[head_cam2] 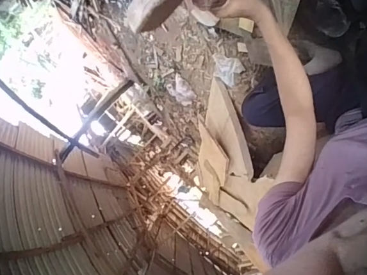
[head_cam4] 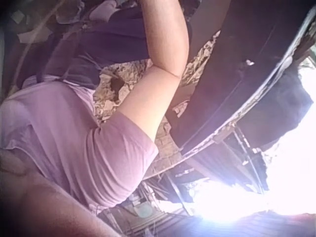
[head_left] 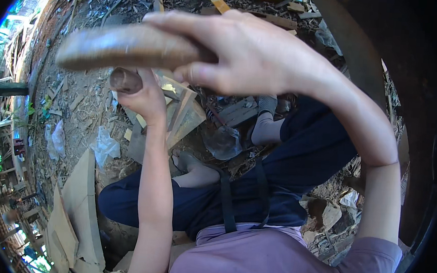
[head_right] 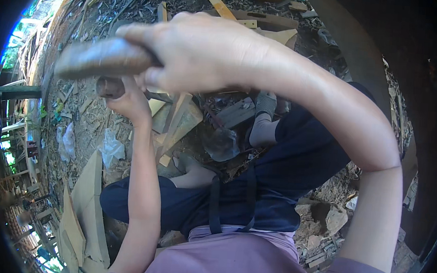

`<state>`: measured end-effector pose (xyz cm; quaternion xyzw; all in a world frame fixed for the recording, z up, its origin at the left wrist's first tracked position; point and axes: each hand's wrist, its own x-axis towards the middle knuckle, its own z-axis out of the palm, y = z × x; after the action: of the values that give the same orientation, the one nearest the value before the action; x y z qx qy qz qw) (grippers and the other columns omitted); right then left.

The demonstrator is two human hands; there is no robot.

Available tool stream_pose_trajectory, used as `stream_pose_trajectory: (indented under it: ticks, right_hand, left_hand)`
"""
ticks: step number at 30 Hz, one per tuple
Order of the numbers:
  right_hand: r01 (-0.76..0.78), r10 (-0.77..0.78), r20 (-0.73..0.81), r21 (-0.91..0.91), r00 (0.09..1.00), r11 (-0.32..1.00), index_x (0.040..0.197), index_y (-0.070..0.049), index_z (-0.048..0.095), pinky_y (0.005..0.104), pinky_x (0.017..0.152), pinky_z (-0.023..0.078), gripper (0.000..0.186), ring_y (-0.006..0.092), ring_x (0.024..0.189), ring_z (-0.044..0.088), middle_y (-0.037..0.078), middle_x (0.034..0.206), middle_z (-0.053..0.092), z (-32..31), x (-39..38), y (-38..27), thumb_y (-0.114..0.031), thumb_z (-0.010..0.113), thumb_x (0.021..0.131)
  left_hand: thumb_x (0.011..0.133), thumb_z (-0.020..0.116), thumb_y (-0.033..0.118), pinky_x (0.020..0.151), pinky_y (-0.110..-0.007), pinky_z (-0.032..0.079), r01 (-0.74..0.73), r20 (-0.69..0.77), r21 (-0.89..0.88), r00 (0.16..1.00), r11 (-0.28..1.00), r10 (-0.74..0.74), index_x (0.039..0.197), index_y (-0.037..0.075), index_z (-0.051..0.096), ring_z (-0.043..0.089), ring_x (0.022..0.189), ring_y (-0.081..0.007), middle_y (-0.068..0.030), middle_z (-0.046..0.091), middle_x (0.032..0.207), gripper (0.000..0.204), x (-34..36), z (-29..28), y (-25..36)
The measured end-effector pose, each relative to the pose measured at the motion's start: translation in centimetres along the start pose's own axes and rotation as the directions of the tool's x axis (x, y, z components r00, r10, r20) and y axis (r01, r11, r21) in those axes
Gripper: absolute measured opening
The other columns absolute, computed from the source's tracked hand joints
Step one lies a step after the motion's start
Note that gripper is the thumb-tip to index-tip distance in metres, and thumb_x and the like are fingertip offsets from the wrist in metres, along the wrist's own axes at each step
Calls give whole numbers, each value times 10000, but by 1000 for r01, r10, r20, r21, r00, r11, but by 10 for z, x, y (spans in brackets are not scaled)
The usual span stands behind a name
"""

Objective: The person carves and shapes a piece of wood using a chisel and mallet.

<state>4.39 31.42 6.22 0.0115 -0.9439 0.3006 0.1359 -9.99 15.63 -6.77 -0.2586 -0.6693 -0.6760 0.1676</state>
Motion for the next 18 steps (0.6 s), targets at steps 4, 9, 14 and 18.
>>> stream_pose_trajectory:
  ticks: [4, 9, 14, 18]
  right_hand:
    - [-261, 274, -49, 188, 960, 947, 1492, -147, 354, 395, 779, 560, 786, 273, 954, 691, 207, 1154, 666, 36, 4, 59, -520, 632, 859]
    - [-647, 647, 0, -15, 763, 762, 1510, -152, 299, 488, 949, 498, 868, 394, 1121, 626, 245, 1235, 623, 148, -14, 181, -548, 616, 806]
    - [-763, 776, 115, -140, 620, 630, 1490, -164, 322, 492, 970, 485, 813, 410, 1139, 604, 244, 1232, 621, 177, -45, 214, -528, 614, 825]
    - [-432, 385, -200, -329, 901, 840, 1338, -144, 505, 437, 889, 498, 539, 343, 1024, 604, 131, 1101, 635, 208, -62, 214, -278, 639, 834]
  left_hand:
    - [921, 655, 77, 419, -237, 381, 211, 33, -147, 977, 966, -209, 773, 57, 467, 489, 463, -86, -29, 521, 587, 240, 5, 6, 21]
    - [939, 627, 78, 417, -248, 370, 292, -18, -185, 954, 938, -301, 784, 74, 431, 460, 452, -102, -32, 480, 575, 250, 16, 5, 10]
    - [940, 607, 60, 421, -280, 377, 285, -33, -266, 952, 921, -304, 792, 75, 438, 436, 444, -111, -33, 471, 570, 225, 35, -7, 9]
    - [929, 615, 55, 421, -287, 376, 296, -40, -291, 946, 910, -320, 788, 68, 443, 426, 441, -109, -28, 464, 568, 223, 47, -3, -3]
